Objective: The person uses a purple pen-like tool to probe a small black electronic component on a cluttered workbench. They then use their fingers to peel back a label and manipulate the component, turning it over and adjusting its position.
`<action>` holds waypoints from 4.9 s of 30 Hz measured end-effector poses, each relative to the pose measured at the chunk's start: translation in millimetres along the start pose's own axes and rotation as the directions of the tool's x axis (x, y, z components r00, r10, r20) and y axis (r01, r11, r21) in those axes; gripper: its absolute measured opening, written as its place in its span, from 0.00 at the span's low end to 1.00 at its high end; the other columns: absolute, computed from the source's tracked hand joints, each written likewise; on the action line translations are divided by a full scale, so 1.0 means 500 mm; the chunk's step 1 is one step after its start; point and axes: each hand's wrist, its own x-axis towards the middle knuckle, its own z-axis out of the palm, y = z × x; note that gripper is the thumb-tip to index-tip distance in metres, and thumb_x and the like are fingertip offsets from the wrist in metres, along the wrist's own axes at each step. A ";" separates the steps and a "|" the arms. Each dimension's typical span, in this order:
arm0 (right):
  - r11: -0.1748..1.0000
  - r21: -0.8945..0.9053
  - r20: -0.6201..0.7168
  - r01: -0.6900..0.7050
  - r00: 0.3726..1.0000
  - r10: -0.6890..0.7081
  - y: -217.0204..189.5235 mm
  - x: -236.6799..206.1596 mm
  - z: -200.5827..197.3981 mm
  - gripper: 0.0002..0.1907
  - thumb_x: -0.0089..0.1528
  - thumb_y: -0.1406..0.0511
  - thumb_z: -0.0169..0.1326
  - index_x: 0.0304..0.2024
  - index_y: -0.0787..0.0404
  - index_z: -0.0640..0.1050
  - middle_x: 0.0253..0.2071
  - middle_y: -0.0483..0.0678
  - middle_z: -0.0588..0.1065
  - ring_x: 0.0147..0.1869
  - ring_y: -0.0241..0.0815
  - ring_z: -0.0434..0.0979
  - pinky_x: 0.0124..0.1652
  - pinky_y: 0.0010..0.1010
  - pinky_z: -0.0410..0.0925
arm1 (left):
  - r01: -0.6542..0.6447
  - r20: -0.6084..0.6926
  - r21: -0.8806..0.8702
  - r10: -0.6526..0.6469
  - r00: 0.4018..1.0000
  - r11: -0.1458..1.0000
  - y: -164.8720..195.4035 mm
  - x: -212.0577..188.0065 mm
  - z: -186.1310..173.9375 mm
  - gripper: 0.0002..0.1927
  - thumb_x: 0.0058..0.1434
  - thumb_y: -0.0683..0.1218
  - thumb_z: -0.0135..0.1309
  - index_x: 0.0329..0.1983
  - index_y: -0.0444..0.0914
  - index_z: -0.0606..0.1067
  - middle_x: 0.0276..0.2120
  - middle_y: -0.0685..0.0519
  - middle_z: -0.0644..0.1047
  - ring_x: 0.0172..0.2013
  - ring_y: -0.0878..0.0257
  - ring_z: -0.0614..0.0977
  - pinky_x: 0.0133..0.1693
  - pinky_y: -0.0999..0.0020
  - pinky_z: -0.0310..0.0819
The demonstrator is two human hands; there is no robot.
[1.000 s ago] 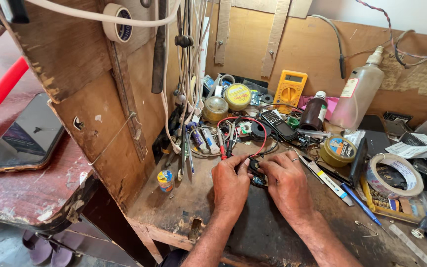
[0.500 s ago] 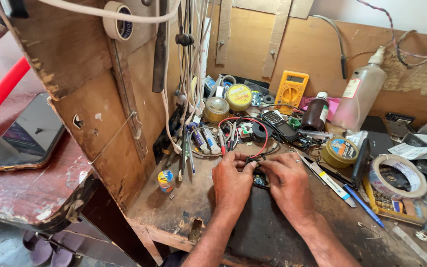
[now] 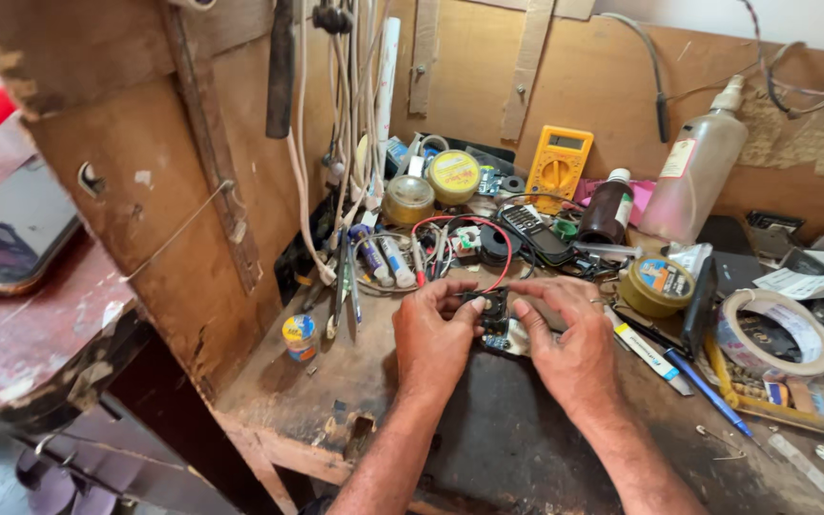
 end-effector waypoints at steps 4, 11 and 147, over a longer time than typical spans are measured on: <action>0.999 0.050 0.031 0.005 1.000 -0.007 0.017 0.007 0.011 0.12 0.60 0.65 0.61 0.46 0.57 0.84 0.48 0.49 0.81 0.59 0.49 0.76 0.59 0.40 0.66 | -0.003 -0.005 0.019 0.003 1.000 1.000 -0.001 -0.002 -0.001 0.11 0.58 0.36 0.61 0.44 0.34 0.83 0.28 0.52 0.84 0.25 0.70 0.83 0.27 0.75 0.79; 0.991 0.091 0.128 0.100 0.986 -0.111 0.042 0.030 0.022 0.14 0.57 0.64 0.63 0.46 0.58 0.83 0.55 0.49 0.79 0.66 0.51 0.71 0.64 0.43 0.61 | -0.045 0.010 -0.016 0.045 0.999 0.999 0.001 0.002 0.004 0.11 0.58 0.34 0.59 0.43 0.34 0.83 0.29 0.52 0.84 0.27 0.71 0.83 0.27 0.74 0.81; 0.597 0.062 0.549 -0.800 0.527 0.649 0.029 0.056 -0.044 0.10 0.52 0.63 0.68 0.28 0.64 0.84 0.24 0.46 0.79 0.23 0.33 0.68 0.23 0.28 0.57 | -0.247 0.377 0.394 0.090 0.922 0.885 0.057 -0.060 -0.055 0.37 0.47 0.39 0.68 0.62 0.37 0.68 0.51 0.44 0.76 0.53 0.50 0.77 0.53 0.58 0.72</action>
